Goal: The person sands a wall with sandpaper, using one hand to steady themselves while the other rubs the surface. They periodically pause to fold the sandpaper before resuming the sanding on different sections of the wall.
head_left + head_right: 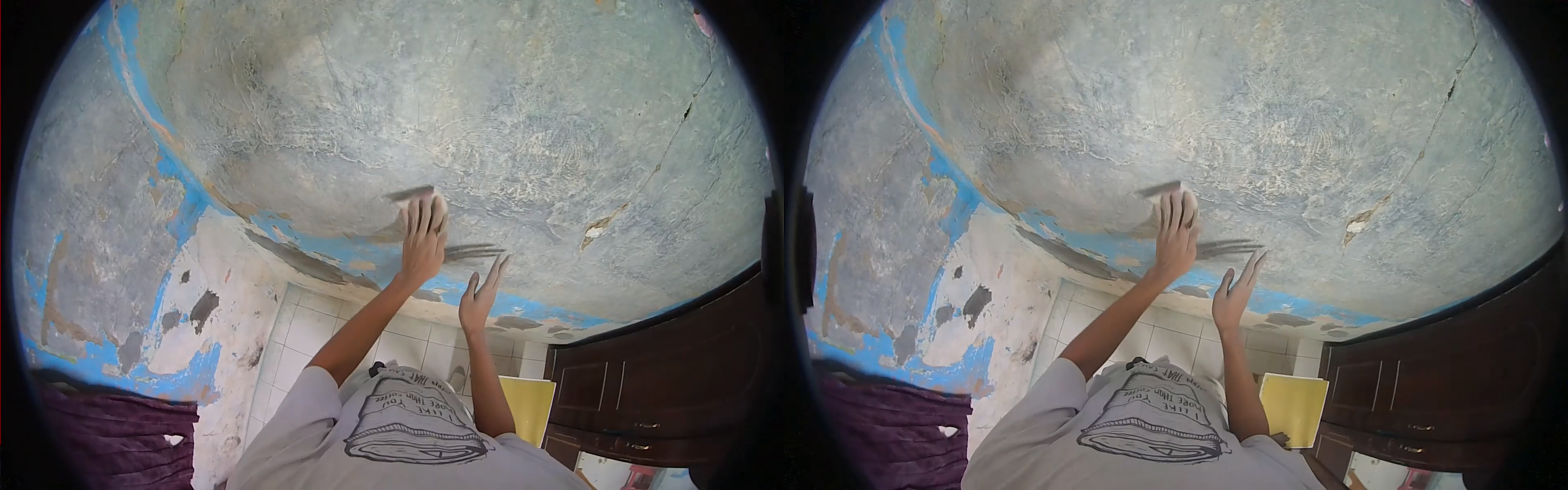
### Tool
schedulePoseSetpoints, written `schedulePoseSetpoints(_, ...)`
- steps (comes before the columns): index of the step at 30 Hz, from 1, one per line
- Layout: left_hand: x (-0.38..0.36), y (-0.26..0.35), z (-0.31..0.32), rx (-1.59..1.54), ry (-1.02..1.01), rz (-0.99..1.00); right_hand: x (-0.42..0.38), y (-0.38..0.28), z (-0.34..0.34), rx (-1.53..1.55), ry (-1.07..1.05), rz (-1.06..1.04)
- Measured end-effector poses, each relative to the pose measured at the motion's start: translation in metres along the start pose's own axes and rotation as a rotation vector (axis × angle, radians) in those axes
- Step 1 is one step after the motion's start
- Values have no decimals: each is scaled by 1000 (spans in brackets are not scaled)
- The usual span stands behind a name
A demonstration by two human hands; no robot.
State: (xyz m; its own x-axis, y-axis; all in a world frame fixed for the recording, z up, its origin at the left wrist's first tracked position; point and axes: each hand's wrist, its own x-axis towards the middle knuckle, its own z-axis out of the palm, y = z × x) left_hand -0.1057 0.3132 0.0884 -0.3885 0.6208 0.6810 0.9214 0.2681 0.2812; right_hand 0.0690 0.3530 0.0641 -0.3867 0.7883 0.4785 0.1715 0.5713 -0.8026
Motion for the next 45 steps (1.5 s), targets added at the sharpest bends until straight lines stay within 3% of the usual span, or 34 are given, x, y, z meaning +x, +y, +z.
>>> schedulePoseSetpoints(2, -10, -8, -5, -41, -165, -94, 10, -9, 7, -31, 8, 0)
schedulePoseSetpoints(5, 59, -18, -62, -13, 159, 48, 26, -35, 11, 24, 22, 33)
schedulePoseSetpoints(8, 144, -29, -152, -174, 300, 28, 37, -74, 8, 147, 48, 61)
schedulePoseSetpoints(10, 159, -41, -175, -171, 327, 58, 41, -90, 8, 245, 74, 67)
schedulePoseSetpoints(13, 139, -50, -163, -139, 285, 69, 39, -74, 20, 241, 99, 67)
schedulePoseSetpoints(17, -3, -57, -31, -151, 34, 4, 34, -50, 43, 93, 85, 24)
schedulePoseSetpoints(19, -38, -51, -14, -213, -72, -65, 37, -52, 48, 59, 81, 6)
schedulePoseSetpoints(22, 5, -54, -28, -185, 61, -31, 36, -49, 42, 68, 35, 19)
schedulePoseSetpoints(27, 158, -43, -172, -241, 356, 53, 39, -53, 48, 119, 51, 55)
schedulePoseSetpoints(29, 174, -47, -184, -213, 370, 74, 40, -69, 55, 184, 87, 125)
schedulePoseSetpoints(32, 144, -59, -158, -114, 285, 22, 38, -50, 69, 114, 123, 66)
schedulePoseSetpoints(35, 55, -73, -63, -97, 218, -58, 39, -46, 70, 62, 128, 11)
schedulePoseSetpoints(37, -16, -81, -12, -145, 83, 0, 38, -49, 72, 64, 129, 19)
schedulePoseSetpoints(40, -25, -84, -20, -21, -74, -3, 42, -49, 75, 69, 152, -5)
schedulePoseSetpoints(41, -9, -89, -29, 62, 119, 142, 41, -47, 76, 70, 161, -10)
schedulePoseSetpoints(45, 116, -84, -140, -198, 258, 1, 41, -44, 76, 87, 137, 34)
